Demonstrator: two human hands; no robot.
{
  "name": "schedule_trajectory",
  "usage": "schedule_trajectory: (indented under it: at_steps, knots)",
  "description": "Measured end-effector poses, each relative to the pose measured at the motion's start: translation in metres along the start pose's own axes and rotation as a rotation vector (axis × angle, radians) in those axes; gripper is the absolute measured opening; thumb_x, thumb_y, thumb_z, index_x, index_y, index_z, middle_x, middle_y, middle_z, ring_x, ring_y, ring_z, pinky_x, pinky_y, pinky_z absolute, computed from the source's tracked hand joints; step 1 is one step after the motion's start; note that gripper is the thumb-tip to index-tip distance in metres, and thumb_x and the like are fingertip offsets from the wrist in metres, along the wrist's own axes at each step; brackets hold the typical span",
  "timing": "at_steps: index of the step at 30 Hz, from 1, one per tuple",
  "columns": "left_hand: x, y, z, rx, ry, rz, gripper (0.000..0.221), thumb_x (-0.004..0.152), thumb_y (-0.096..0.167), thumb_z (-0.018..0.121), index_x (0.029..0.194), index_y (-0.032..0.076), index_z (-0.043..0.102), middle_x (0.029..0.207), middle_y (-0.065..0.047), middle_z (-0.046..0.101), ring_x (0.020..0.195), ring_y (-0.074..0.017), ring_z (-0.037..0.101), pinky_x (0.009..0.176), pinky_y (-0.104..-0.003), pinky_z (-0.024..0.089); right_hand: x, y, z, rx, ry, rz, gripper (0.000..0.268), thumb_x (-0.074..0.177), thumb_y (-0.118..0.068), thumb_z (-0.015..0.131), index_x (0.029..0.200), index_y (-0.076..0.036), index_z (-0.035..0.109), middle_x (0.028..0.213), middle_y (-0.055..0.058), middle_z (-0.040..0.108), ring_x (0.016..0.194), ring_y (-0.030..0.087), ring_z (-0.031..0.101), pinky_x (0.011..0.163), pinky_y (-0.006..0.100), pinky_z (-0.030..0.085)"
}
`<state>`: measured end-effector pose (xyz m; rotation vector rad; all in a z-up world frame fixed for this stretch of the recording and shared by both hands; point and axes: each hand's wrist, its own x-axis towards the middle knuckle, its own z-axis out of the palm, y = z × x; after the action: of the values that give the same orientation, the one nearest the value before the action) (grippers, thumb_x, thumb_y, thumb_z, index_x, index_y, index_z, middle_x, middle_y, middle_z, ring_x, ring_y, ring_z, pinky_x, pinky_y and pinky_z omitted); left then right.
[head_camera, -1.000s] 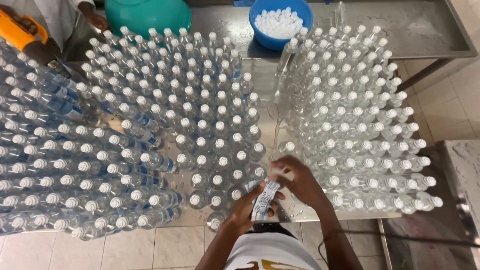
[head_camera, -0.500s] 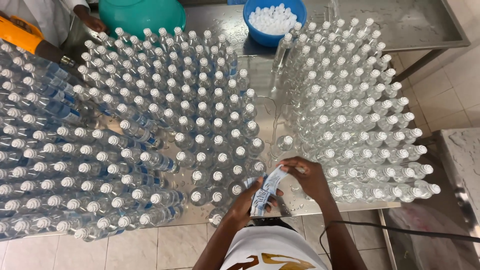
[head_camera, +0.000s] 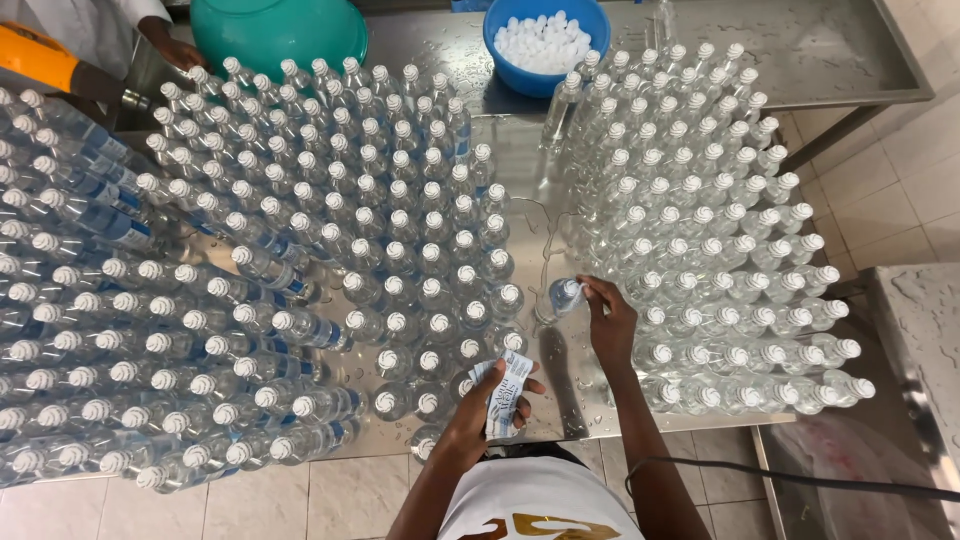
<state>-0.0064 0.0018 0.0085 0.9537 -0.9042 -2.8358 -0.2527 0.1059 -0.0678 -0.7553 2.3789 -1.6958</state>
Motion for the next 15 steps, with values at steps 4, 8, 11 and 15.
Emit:
schedule_trajectory:
  at_steps: [4, 8, 11, 15]
  knots:
    - [0.007, -0.007, -0.008, -0.052, -0.015, 0.009, 0.064, 0.108, 0.047, 0.052, 0.147, -0.002, 0.066, 0.112, -0.019, 0.078, 0.070, -0.0176, 0.064, 0.059, -0.029, 0.052, -0.013, 0.020, -0.002, -0.063, -0.123, 0.085, 0.040, 0.110, -0.032, 0.060, 0.145, -0.016, 0.069, 0.147, 0.004, 0.073, 0.131, 0.026, 0.072, 0.105, 0.042, 0.057]
    - [0.010, -0.008, -0.007, -0.021, -0.004, -0.018, 0.066, 0.107, 0.049, 0.053, 0.148, -0.001, 0.066, 0.114, -0.019, 0.078, 0.072, -0.0178, 0.064, 0.058, -0.029, 0.052, -0.017, 0.030, 0.001, -0.009, -0.233, 0.166, 0.070, 0.104, -0.043, 0.061, 0.166, -0.018, 0.040, 0.168, 0.014, 0.051, 0.146, 0.041, 0.057, 0.118, 0.054, 0.048]
    - [0.013, -0.008, -0.006, -0.015, -0.027, -0.026, 0.067, 0.107, 0.050, 0.052, 0.147, -0.002, 0.066, 0.114, -0.018, 0.077, 0.073, -0.0179, 0.063, 0.059, -0.029, 0.050, -0.016, 0.048, 0.005, 0.013, -0.239, 0.181, 0.082, 0.098, -0.034, 0.074, 0.168, -0.016, 0.036, 0.164, 0.018, 0.054, 0.146, 0.039, 0.057, 0.121, 0.050, 0.048]
    - [0.015, -0.007, -0.002, -0.008, -0.035, -0.034, 0.064, 0.110, 0.047, 0.049, 0.147, -0.002, 0.066, 0.113, -0.017, 0.076, 0.070, -0.0171, 0.061, 0.056, -0.027, 0.047, -0.015, 0.060, 0.020, -0.044, -0.212, 0.239, 0.089, 0.091, -0.023, 0.084, 0.168, -0.017, 0.039, 0.165, 0.019, 0.053, 0.145, 0.041, 0.057, 0.117, 0.051, 0.051]
